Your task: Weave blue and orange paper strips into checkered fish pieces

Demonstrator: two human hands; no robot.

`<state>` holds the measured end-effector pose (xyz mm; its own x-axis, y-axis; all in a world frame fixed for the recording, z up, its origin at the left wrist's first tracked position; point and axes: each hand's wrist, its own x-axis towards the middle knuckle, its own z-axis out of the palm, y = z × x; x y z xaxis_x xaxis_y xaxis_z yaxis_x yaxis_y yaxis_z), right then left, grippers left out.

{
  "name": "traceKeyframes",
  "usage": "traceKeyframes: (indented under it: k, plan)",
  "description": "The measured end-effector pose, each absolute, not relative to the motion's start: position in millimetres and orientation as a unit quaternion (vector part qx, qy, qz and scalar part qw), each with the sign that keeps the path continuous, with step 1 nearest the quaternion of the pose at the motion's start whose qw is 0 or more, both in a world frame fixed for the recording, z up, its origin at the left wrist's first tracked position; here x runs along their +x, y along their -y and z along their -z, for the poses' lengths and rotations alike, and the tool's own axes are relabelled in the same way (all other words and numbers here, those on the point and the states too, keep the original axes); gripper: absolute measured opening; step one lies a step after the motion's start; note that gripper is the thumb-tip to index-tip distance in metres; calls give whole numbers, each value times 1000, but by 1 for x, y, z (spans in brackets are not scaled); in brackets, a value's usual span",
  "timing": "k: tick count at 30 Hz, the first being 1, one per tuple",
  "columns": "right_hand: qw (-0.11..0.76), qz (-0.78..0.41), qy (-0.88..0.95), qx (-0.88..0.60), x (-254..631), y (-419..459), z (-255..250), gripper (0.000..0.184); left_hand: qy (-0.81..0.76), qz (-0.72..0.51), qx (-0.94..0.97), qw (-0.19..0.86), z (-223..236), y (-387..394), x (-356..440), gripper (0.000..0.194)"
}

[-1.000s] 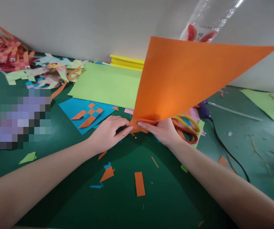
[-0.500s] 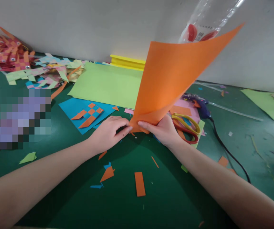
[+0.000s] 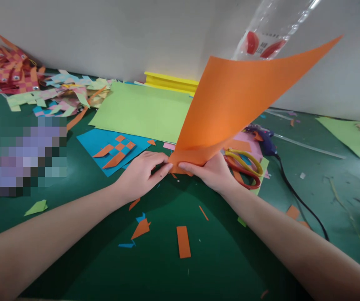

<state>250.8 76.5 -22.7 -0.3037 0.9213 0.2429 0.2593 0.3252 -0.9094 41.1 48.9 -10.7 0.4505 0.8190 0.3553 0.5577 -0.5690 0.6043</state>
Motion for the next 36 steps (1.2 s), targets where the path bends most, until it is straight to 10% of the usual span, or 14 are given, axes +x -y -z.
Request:
traceKeyframes:
  k: [36]
  plan:
    - [381,-402,702,-448,246,-74,18,28,-428,-337,808,224,11,-50,40,21]
